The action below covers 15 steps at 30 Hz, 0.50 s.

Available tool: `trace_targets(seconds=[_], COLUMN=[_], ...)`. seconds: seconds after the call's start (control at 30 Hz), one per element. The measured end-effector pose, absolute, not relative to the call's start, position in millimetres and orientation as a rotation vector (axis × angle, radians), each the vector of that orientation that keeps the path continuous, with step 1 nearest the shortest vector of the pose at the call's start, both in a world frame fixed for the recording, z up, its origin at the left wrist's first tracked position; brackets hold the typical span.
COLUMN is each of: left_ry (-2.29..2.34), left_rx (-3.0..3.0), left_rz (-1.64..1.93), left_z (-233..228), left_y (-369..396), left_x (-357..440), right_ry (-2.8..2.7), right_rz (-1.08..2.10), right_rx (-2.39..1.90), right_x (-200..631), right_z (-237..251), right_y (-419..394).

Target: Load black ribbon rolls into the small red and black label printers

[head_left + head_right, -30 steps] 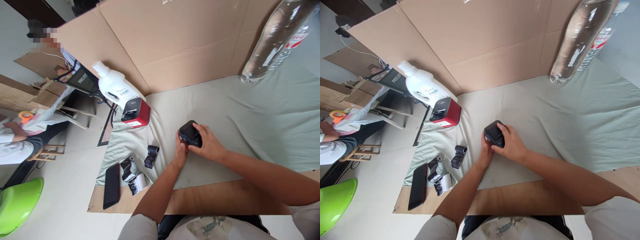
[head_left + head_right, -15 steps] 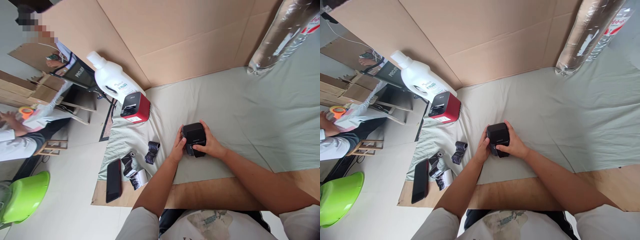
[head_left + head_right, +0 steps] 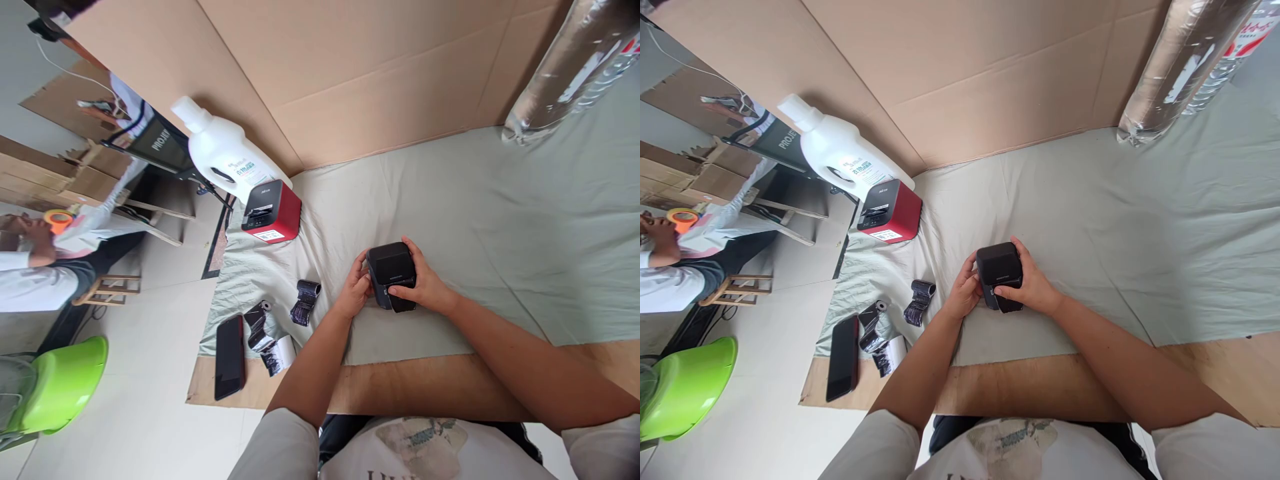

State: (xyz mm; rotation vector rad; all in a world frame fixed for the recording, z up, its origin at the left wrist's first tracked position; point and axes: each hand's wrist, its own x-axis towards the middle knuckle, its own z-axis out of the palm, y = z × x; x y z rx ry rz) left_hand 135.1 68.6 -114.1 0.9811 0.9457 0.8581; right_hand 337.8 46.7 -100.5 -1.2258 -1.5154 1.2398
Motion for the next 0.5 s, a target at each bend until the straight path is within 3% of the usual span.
trace_targets(seconds=[0.5], left_ry=[0.899], left_rx=[0.878], left_rz=[0.862], left_z=[-107.4], left_y=[70.6], left_x=[135.2], right_ry=[-1.378], right_rz=[1.487], right_rx=[-0.930], right_x=[348.7], right_z=[-102.1], right_y=[51.9])
